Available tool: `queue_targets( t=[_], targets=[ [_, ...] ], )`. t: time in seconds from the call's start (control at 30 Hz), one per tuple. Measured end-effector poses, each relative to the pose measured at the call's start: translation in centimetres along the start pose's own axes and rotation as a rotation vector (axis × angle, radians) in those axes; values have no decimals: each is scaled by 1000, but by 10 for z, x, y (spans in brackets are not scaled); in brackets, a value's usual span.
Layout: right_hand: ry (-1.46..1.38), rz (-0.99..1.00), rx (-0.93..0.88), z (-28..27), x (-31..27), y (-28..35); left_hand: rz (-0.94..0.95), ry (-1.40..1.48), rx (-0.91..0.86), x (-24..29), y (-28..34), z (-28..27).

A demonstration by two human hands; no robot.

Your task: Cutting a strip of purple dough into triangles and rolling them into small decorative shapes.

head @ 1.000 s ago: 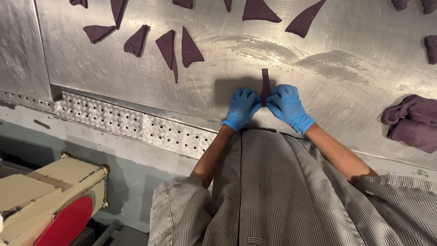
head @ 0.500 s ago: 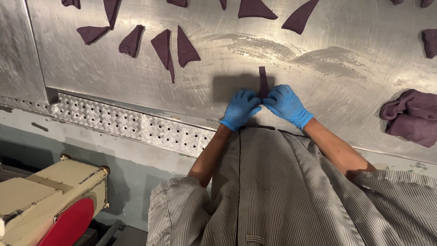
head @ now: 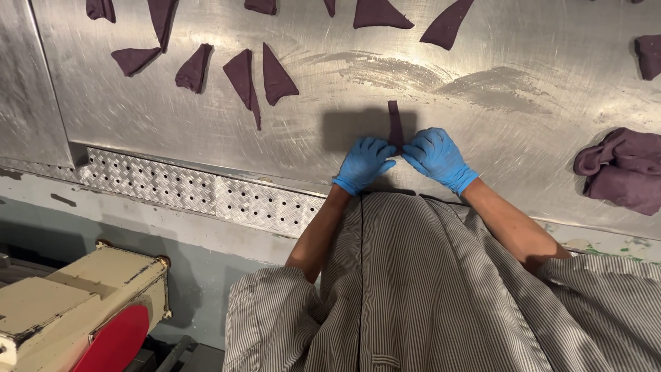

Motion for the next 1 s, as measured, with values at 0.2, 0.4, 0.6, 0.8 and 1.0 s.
queue_targets(
  t=[0.2, 0.4, 0.6, 0.8, 1.0],
  targets=[
    [-41, 7, 1, -3, -3, -10, 41, -93, -87, -8, 9, 15],
    [-20, -16, -12, 1, -1, -10, -32, -24, 44, 1, -10, -2],
    [-10, 9, 13, 1, 0, -10, -152, 152, 8, -8, -5, 8],
    [-64, 40, -38, 1, 2, -17, -174, 112, 6, -3, -14, -1],
    [-16, 55, -3, 1, 5, -19, -157, 189, 37, -8, -20, -6]
  ],
)
Point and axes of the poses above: each hand's wrist, its own y-axis away from the middle knuckle, its own z-axis out of the palm, x = y × z, the point moved 1 cm from there along -y, towards the middle knuckle, and after that the axes turned 8 degrees about y, right-handed, at the moved point
